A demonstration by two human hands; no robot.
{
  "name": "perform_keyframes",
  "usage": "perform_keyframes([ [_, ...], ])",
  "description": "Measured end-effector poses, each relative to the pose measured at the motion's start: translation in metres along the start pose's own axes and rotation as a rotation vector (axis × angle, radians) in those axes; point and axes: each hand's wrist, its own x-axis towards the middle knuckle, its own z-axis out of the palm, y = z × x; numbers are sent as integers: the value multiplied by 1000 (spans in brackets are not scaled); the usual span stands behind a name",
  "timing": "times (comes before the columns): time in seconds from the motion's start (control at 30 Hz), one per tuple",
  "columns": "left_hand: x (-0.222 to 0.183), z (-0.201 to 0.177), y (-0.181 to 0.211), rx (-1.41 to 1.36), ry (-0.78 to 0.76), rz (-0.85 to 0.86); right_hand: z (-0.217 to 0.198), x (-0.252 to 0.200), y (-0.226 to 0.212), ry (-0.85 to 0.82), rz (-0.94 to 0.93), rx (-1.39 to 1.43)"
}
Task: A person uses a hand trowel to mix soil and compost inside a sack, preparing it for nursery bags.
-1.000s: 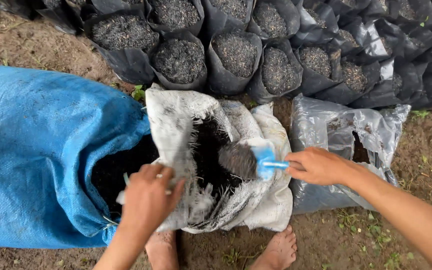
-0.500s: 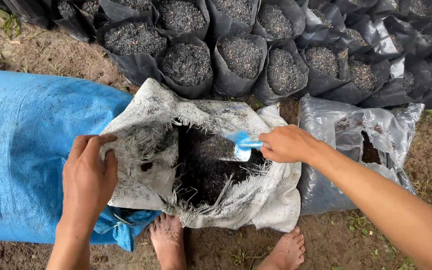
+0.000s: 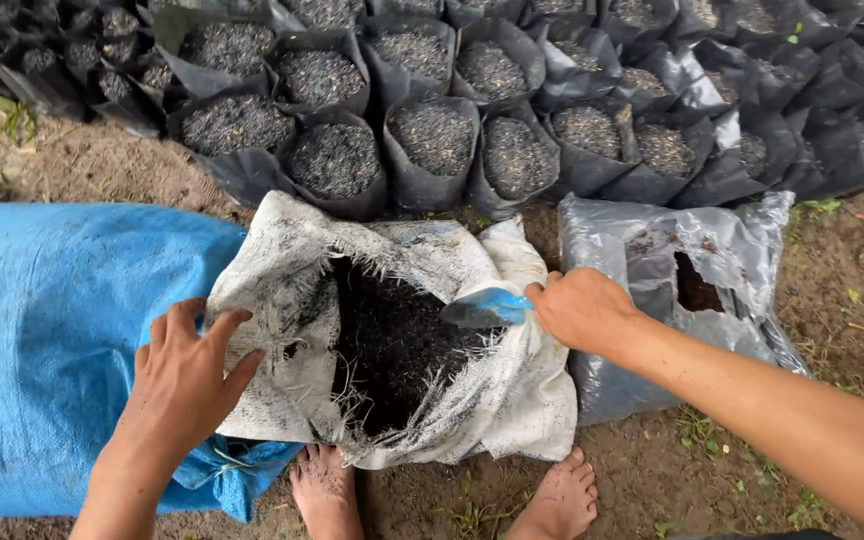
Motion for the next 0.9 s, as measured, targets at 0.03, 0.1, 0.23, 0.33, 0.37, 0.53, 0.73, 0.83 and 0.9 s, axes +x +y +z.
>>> perform_keyframes([
  [0.03, 1, -3, 3, 4, 7, 9, -1, -2, 1, 3, 12, -1],
  [0.1, 1, -8, 11, 127, -89, 57, -1, -6, 3, -324, 44, -66],
  [0.23, 12, -18, 45, 348, -17, 237, 19, -13, -12, -338, 389, 67],
  [0.33, 3, -16, 78, 516, 25, 504, 44, -25, -23, -211, 554, -211],
  [0.37, 4, -9, 88, 541, -49, 597, 44, -30, -20, -211, 572, -182],
  [0.53, 20, 26, 174, 417, -608, 634, -31, -77, 25, -246, 550, 45],
  [0.73, 29, 39, 284, 351, -912, 696, -69, -193, 97, -386, 719, 879],
  [0.83, 42, 64, 312, 185, -750, 888, -28, -251, 110, -406, 844, 1123],
  [0.9, 52, 72, 329, -8, -668, 867, 13, -281, 112, -398, 905, 1126],
])
